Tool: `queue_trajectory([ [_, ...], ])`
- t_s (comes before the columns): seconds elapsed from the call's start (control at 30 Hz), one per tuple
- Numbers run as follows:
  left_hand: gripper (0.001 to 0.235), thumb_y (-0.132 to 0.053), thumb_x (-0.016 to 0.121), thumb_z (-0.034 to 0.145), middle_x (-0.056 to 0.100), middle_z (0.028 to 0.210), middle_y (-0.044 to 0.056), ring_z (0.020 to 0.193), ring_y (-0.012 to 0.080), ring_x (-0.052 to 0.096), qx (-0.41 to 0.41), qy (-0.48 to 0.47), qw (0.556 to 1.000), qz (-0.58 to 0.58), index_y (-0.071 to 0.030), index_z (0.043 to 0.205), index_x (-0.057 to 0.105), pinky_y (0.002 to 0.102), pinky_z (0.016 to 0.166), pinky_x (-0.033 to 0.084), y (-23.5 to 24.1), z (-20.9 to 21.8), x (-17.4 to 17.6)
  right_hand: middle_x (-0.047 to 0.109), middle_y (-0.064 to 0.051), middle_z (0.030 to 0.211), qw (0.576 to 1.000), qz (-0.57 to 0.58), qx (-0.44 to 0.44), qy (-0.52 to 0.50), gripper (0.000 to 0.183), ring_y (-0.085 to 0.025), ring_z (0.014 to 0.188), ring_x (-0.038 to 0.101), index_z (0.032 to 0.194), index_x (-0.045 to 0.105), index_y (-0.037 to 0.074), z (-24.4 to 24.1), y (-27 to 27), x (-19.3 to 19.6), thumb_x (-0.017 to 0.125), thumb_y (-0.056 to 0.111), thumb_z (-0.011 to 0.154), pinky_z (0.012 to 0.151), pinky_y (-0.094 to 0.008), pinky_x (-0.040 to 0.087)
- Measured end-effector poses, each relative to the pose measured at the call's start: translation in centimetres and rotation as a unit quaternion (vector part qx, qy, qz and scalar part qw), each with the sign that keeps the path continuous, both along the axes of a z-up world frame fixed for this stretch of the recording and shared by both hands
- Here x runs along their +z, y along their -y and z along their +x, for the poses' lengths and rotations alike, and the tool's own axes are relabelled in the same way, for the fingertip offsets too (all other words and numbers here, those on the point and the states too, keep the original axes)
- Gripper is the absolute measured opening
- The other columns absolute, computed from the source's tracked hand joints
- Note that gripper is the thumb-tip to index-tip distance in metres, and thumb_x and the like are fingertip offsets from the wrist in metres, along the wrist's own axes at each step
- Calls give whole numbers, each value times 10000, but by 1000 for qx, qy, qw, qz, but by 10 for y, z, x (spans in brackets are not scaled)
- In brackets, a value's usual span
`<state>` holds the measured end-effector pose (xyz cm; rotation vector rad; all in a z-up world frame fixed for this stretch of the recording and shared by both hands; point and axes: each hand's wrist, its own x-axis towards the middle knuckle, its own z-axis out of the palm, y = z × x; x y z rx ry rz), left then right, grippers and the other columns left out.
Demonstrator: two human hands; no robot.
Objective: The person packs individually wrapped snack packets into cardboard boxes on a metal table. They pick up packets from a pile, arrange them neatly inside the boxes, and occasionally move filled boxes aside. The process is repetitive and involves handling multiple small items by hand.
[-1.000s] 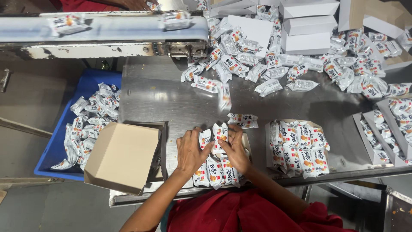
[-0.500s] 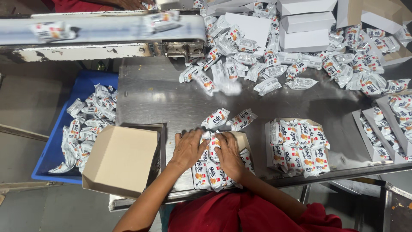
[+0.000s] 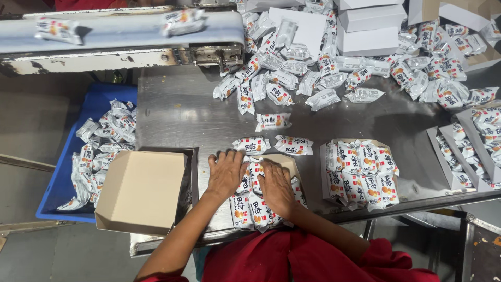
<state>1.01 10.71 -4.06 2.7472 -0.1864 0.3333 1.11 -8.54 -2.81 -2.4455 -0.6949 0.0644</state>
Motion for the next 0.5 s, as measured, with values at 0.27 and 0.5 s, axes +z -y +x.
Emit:
queue_trajectory([
  [0.27,295,-378,642,949,643,1060,80,1078,277,533,56,-41,995,-74,-115,1016,759,541,1012,260,4,-2,0,620,-119,1331,976,-13,22,217,437,-286,1236,599,1425,496,111,66,42,-11,544,91,991,1034,-465,449],
  [0.5,389,-372,713,943,648,1233,88,1170,275,551,71,-138,988,-14,-105,1218,646,549,1094,276,10,20,24,608,-60,1317,984,-160,48,66,687,-292,1212,599,1489,481,293,122,82,-23,604,46,860,987,-527,428],
])
